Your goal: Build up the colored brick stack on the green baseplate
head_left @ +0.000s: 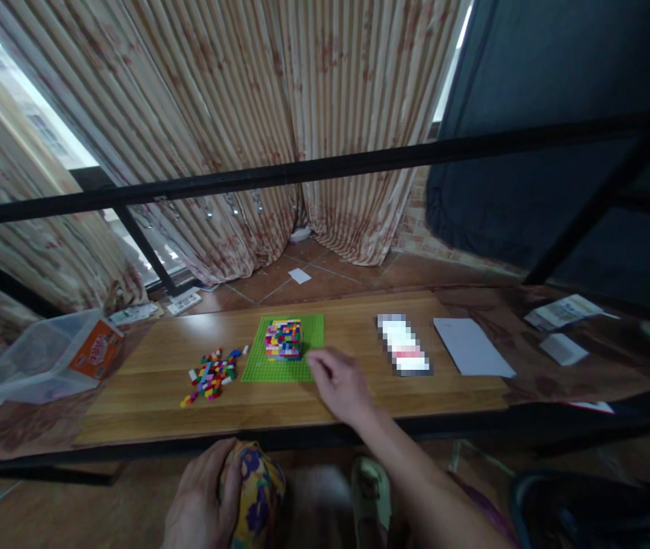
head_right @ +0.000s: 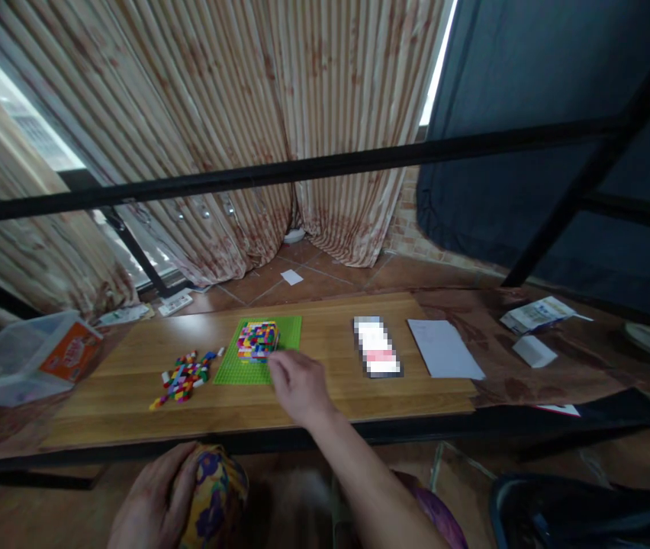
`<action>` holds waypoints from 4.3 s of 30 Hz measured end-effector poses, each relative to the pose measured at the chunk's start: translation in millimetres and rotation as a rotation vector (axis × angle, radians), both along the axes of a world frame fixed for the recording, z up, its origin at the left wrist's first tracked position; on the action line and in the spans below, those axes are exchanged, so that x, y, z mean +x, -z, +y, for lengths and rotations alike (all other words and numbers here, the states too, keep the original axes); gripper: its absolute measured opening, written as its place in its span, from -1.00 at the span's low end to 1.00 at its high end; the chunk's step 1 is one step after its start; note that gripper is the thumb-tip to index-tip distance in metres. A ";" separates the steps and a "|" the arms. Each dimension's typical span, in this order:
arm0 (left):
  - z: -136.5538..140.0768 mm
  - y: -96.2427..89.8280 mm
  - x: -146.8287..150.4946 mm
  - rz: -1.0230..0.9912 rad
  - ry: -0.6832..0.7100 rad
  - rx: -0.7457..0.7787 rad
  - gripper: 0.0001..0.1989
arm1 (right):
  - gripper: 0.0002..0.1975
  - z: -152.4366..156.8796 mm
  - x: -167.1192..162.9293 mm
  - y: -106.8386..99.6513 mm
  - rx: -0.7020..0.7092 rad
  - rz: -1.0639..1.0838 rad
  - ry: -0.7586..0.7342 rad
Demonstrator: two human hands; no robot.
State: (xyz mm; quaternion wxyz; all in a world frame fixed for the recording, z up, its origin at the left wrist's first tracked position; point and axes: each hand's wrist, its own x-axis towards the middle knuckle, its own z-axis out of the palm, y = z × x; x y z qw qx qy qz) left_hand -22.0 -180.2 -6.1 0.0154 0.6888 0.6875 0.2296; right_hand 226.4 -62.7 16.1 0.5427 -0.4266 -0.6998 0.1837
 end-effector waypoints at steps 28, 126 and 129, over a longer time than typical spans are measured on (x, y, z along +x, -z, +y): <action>-19.3 38.9 -6.6 -0.259 0.242 -0.020 -0.65 | -0.77 14.0 -121.7 15.7 -0.361 -0.214 -0.142; 203.7 3.5 41.1 -0.939 0.221 -0.222 -0.43 | -0.79 61.0 -64.5 29.5 -0.153 -0.365 0.213; 202.7 3.2 40.3 -0.935 0.223 -0.219 -0.41 | -0.78 60.4 -65.7 30.3 -0.150 -0.353 0.231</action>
